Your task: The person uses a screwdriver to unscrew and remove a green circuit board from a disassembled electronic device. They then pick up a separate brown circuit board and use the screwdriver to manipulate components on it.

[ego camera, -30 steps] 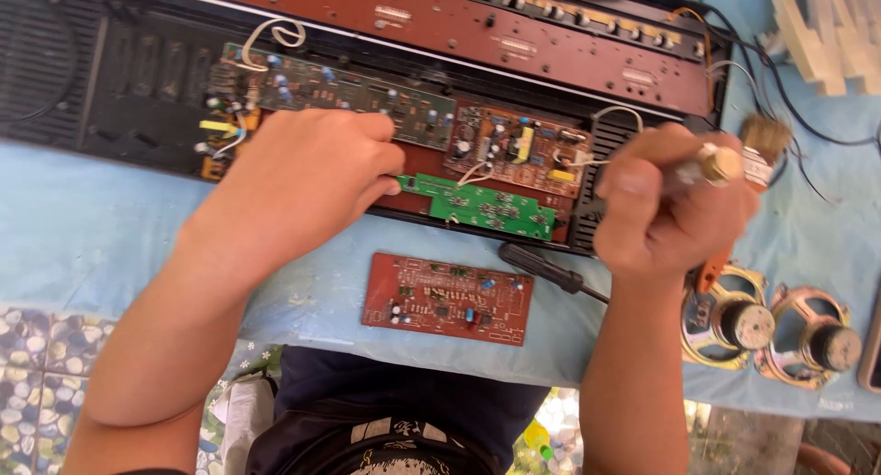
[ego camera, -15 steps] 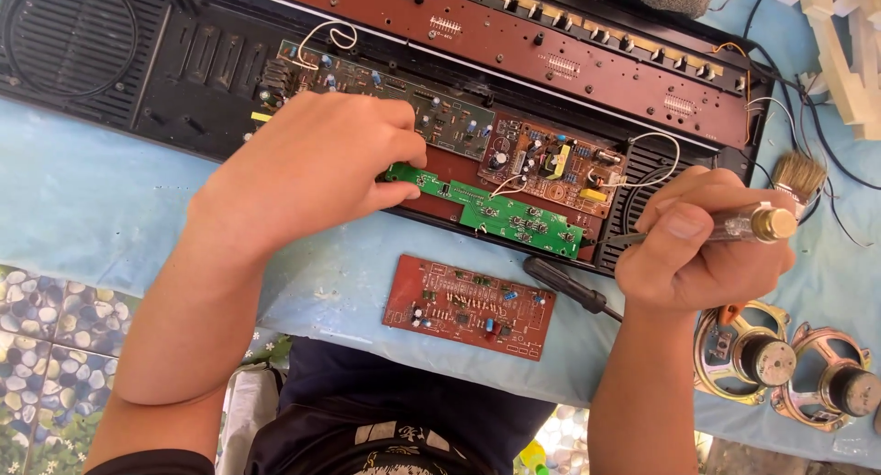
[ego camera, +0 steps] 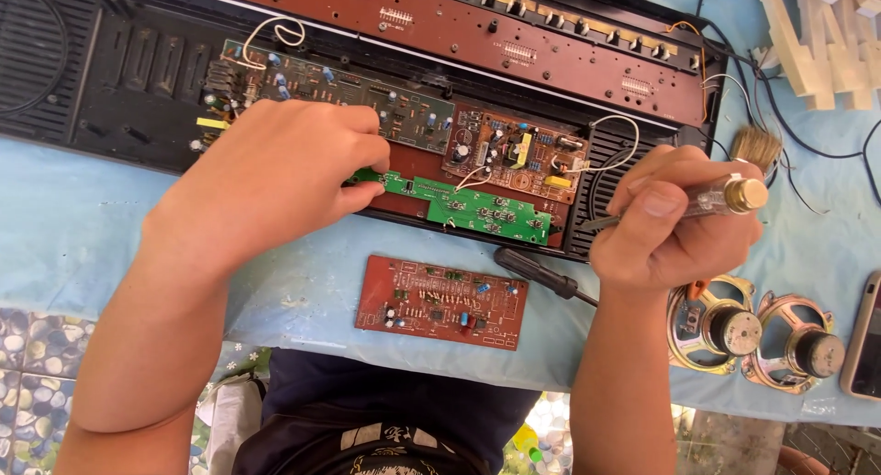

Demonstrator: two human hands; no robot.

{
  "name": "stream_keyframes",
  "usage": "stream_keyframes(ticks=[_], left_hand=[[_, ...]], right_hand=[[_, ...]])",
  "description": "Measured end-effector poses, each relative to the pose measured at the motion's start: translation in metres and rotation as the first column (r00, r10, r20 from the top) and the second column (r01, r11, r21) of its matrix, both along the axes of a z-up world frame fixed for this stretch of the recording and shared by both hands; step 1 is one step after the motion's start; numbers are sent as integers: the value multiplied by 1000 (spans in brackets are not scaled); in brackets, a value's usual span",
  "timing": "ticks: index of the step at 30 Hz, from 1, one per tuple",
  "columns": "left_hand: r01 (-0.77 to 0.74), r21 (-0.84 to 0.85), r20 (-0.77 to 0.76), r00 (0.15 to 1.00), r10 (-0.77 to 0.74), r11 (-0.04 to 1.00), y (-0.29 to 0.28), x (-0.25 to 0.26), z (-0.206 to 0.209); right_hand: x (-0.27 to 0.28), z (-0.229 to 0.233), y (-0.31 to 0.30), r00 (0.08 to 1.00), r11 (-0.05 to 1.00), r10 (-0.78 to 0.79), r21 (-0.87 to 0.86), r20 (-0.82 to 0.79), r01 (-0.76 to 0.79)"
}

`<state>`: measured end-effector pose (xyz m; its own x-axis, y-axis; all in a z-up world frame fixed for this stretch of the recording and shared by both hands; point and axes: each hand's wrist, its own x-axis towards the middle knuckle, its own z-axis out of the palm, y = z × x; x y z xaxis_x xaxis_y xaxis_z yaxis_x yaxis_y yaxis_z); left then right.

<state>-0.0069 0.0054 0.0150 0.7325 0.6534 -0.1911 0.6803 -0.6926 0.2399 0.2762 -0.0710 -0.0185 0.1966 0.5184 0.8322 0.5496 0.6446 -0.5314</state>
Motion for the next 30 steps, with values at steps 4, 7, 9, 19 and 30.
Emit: stream_keyframes(ticks=[4, 7, 9, 19, 30], left_hand=[[-26, -14, -33, 999, 26, 1000, -1, 1, 3], [-17, -4, -18, 1000, 17, 1000, 0, 1, 2], [5, 24, -15, 1000, -4, 1000, 0, 0, 0], [15, 243, 133, 990, -48, 970, 3, -9, 8], [-31, 553, 489, 821, -295, 832, -4, 1, 9]], right_hand=[[2, -3, -2, 1000, 1000, 16, 6, -25, -16], [2, -2, -2, 1000, 1000, 14, -11, -16, -14], [3, -4, -2, 1000, 1000, 9, -16, -9, -9], [13, -15, -6, 1000, 1000, 1, -10, -8, -1], [-8, 21, 25, 987, 908, 89, 397, 132, -135]])
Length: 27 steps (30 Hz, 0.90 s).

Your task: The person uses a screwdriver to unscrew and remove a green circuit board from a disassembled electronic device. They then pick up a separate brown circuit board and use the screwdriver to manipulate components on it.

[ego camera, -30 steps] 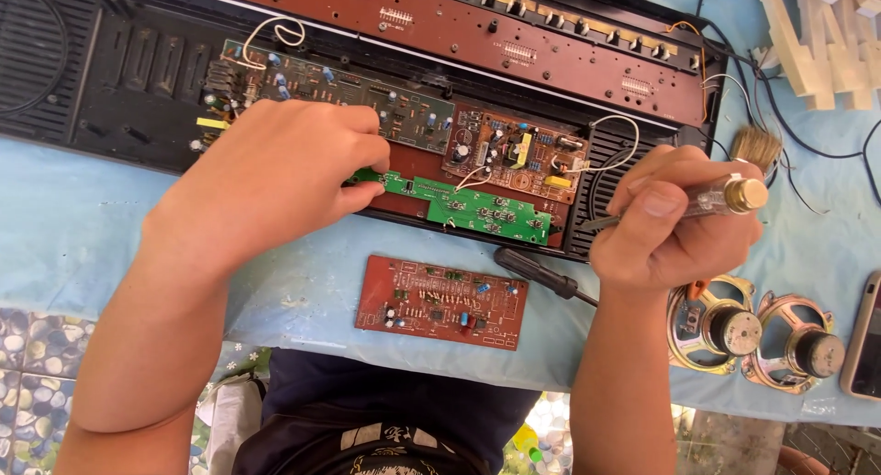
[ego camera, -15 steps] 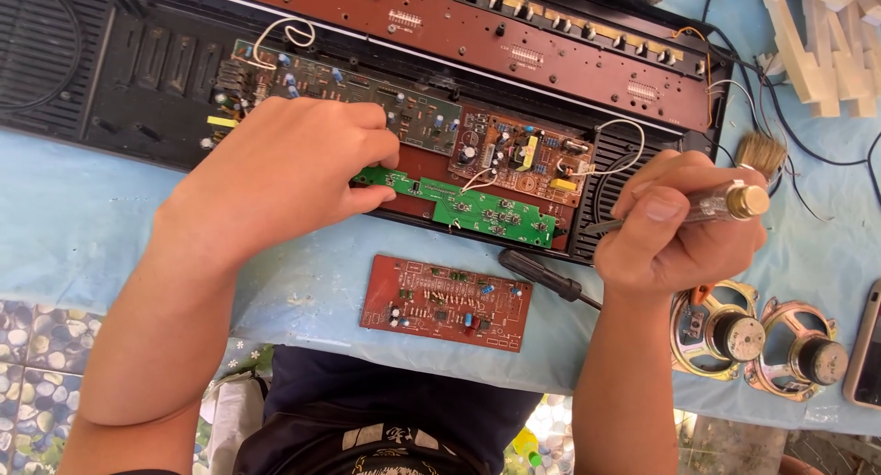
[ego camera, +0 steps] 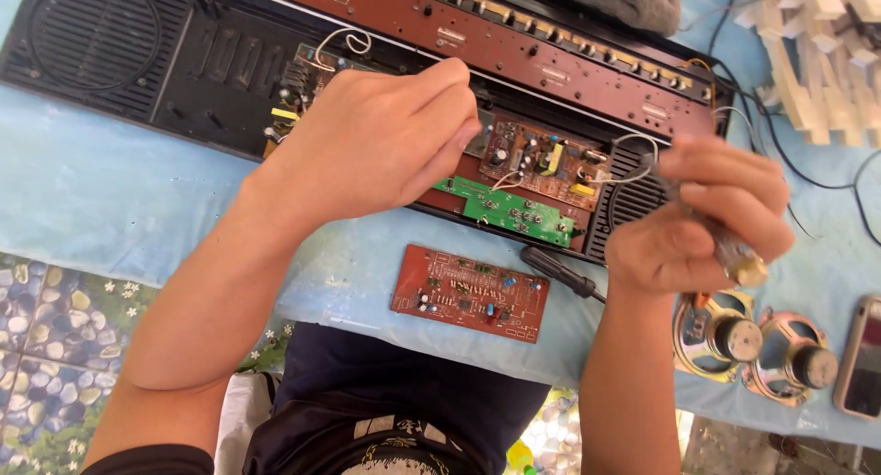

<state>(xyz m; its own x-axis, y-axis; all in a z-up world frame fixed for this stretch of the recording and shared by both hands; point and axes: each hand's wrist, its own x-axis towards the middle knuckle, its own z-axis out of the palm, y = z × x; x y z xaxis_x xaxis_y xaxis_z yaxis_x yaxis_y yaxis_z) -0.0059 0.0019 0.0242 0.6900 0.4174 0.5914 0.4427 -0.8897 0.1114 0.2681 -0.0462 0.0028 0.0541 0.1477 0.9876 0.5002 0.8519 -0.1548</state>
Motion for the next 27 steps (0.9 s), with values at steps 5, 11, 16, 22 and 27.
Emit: stream_keyframes(ticks=[5, 11, 16, 22, 27], left_hand=[[115, 20, 127, 985, -117, 993, -4, 0, -1], [195, 34, 215, 957, -197, 980, -9, -4, 6], [241, -13, 100, 966, -238, 971, -10, 0, 12], [181, -420, -22, 978, -209, 889, -40, -19, 76], [74, -387, -360, 906, -224, 919, -90, 1, -7]], right_hand=[[-12, 52, -77, 971, 796, -89, -571, 221, 203], [-48, 25, -160, 845, 255, 145, -845, 515, 471], [-60, -30, -193, 887, 141, -49, -876, 458, 460], [-66, -33, -195, 859, 168, -182, -846, 479, 507], [-64, -29, -195, 888, 135, -124, -879, 442, 457]])
